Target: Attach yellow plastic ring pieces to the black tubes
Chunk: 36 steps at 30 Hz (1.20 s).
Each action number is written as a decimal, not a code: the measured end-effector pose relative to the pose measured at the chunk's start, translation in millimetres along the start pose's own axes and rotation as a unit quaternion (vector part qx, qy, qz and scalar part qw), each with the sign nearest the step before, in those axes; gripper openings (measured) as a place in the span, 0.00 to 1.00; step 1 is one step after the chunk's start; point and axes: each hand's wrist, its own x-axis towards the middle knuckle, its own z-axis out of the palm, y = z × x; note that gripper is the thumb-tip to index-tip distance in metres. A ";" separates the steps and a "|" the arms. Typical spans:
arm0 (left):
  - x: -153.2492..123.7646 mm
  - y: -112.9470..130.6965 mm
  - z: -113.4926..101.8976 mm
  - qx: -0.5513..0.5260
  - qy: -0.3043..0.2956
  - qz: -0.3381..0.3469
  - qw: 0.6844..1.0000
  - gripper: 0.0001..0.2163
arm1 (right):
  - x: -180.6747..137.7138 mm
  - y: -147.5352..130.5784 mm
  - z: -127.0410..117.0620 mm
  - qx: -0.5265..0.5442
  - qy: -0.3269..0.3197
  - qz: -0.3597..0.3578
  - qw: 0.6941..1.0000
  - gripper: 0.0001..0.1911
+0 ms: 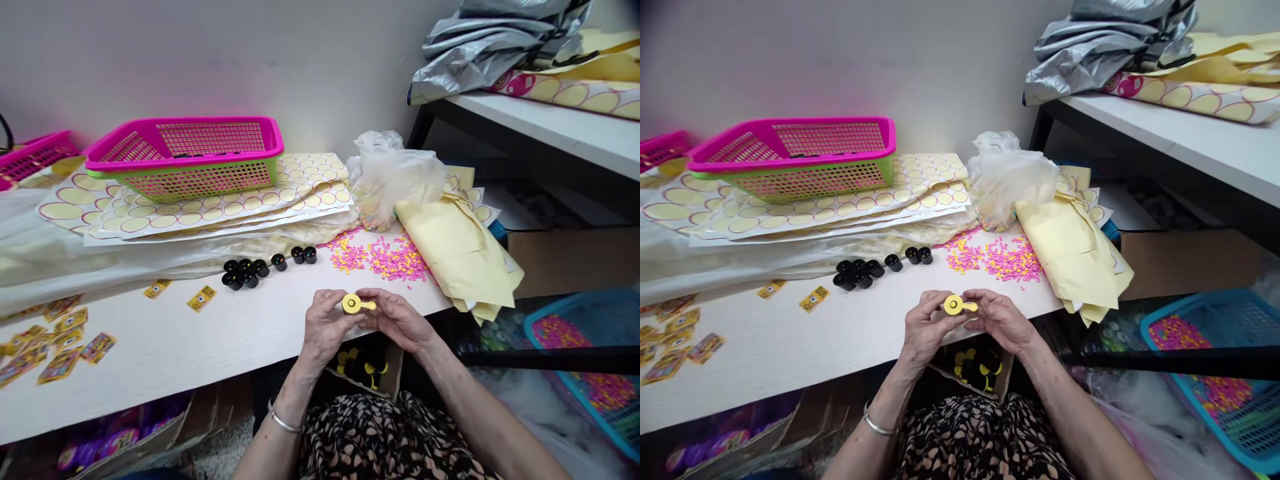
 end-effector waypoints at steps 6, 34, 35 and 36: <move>-11.0 23.8 3.7 0.073 -0.058 0.125 0.988 0.10 | -25.1 3.2 -5.7 0.007 -0.087 0.005 0.996 0.25; -63.1 39.3 60.8 0.165 -0.249 0.237 0.925 0.06 | -104.8 -7.5 -34.0 -0.133 -0.047 0.031 0.990 0.34; -63.4 38.9 61.9 0.167 -0.250 0.240 0.923 0.06 | -104.7 -7.3 -33.8 -0.135 -0.045 0.033 0.989 0.34; -63.5 38.4 62.8 0.171 -0.249 0.245 0.921 0.06 | -104.3 -6.7 -33.4 -0.134 -0.043 0.037 0.989 0.33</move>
